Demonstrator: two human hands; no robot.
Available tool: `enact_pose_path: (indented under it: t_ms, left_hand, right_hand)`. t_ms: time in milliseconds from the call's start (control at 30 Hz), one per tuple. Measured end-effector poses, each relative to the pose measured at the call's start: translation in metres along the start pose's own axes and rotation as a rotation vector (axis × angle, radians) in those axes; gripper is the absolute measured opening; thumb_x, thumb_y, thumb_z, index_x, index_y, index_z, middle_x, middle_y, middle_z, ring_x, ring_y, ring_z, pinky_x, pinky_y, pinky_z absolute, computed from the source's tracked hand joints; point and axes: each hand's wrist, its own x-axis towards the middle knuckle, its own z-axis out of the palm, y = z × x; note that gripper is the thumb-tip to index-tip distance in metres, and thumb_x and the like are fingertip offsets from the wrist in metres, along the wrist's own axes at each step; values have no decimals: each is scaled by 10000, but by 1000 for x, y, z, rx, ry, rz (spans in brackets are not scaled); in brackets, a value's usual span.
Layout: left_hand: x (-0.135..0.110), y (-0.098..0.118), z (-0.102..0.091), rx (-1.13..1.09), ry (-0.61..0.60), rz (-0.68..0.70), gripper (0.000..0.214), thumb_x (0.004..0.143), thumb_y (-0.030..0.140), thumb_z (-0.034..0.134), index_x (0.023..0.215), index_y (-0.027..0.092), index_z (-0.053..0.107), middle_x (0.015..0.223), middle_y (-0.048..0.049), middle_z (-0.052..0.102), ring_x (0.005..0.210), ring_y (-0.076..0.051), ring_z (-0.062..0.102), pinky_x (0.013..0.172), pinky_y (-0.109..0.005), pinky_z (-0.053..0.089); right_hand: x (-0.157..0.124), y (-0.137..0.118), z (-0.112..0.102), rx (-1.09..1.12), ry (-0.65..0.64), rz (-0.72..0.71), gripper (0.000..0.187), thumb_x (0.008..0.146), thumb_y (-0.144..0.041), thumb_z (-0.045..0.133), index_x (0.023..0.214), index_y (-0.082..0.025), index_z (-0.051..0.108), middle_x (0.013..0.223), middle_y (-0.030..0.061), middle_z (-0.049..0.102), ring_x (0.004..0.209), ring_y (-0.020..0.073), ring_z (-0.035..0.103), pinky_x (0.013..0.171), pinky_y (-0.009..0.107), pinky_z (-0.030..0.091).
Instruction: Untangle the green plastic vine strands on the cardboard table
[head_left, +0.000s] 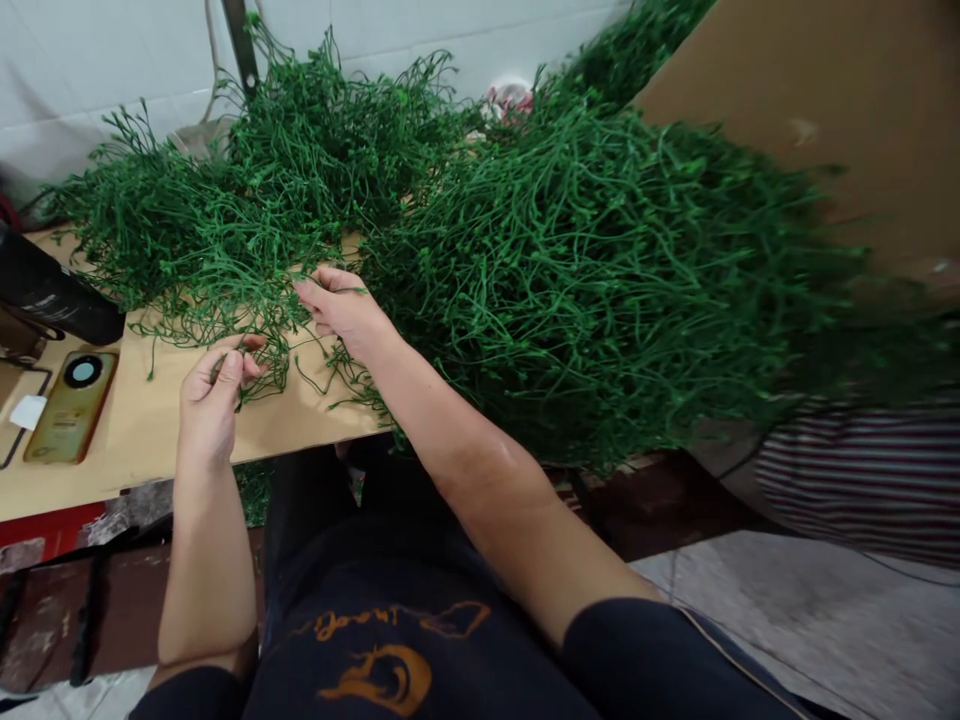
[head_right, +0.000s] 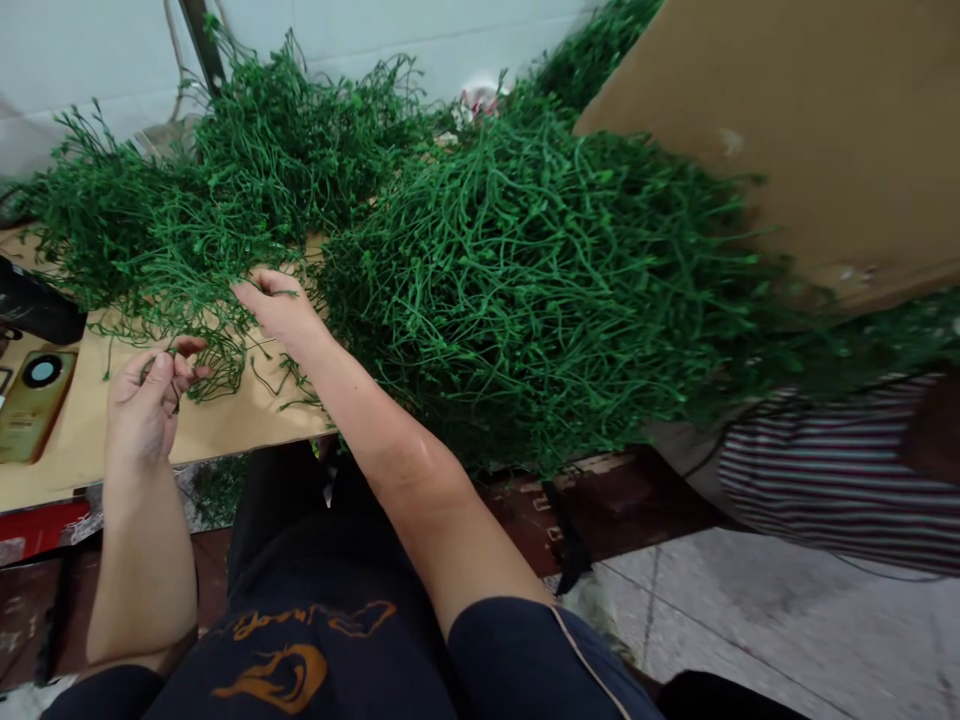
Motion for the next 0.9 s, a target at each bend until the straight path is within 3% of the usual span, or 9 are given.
enact_pose_path:
  t_ms: [133, 233, 300, 367, 467, 567, 667, 767, 900]
  left_hand:
    - [-3, 7, -5, -18, -118, -21, 361, 728, 475, 705, 602, 160, 582, 778, -65, 634, 828, -174, 633, 668, -272, 553]
    - [-3, 9, -9, 30, -165, -50, 379, 706, 500, 718, 605, 157, 592, 767, -74, 647, 778, -169, 636, 640, -265, 551]
    - [-1, 8, -10, 48, -149, -53, 375, 707, 502, 718, 621, 161, 588, 706, -54, 626, 756, -165, 634, 624, -257, 546]
    - [0, 6, -9, 55, -124, -59, 369, 725, 498, 703, 637, 164, 572, 673, -35, 608, 744, -158, 631, 615, -247, 539]
    - [1, 4, -8, 82, -96, -81, 401, 746, 518, 675, 631, 161, 533, 688, -36, 627, 720, -144, 625, 608, -234, 526]
    - [2, 2, -8, 81, -79, -81, 422, 739, 539, 673, 626, 163, 519, 684, -34, 633, 691, -134, 613, 588, -222, 510]
    - [3, 1, -9, 21, -110, -57, 396, 732, 513, 695, 626, 167, 532, 634, -11, 589, 691, -134, 609, 581, -215, 504]
    - [3, 1, -6, -54, -178, -34, 374, 736, 496, 700, 633, 173, 543, 590, 8, 533, 678, -134, 605, 590, -223, 511]
    - [4, 2, 2, -88, -165, -42, 398, 724, 498, 712, 610, 169, 518, 585, 9, 536, 646, -123, 597, 621, -234, 527]
  right_hand:
    - [-4, 0, 1, 57, 0, 58, 395, 798, -405, 649, 652, -192, 351, 553, -83, 322, 459, 25, 207, 415, 184, 177]
    - [-2, 7, 1, 59, 2, 52, 339, 775, -440, 656, 734, -188, 434, 630, -58, 439, 486, 31, 311, 447, 179, 300]
    - [1, 14, -1, -15, 30, 5, 348, 759, -463, 658, 876, -178, 496, 799, 5, 546, 615, 61, 469, 562, 203, 435]
    - [3, 19, -5, -231, 84, -62, 476, 712, -431, 700, 1048, -152, 511, 1038, 95, 567, 897, 144, 564, 780, 295, 512]
    - [-1, 15, -15, -688, 105, -185, 716, 631, -288, 746, 1260, -106, 458, 1328, 197, 416, 1286, 304, 395, 1062, 480, 383]
    - [-16, -3, -26, -879, 36, -353, 794, 648, -241, 709, 1364, -109, 393, 1440, 206, 283, 1395, 344, 245, 1133, 522, 277]
    - [-32, -21, -26, -810, 11, -530, 614, 735, -266, 648, 1308, -153, 458, 1386, 156, 365, 1324, 280, 357, 1076, 465, 362]
    - [-38, -26, -13, -681, -69, -508, 261, 850, -300, 539, 1063, -151, 569, 1064, 89, 552, 1004, 169, 527, 873, 335, 465]
    - [-39, -17, 2, -557, -280, -319, 243, 905, -294, 459, 709, -151, 477, 616, -36, 377, 608, 69, 369, 597, 222, 343]
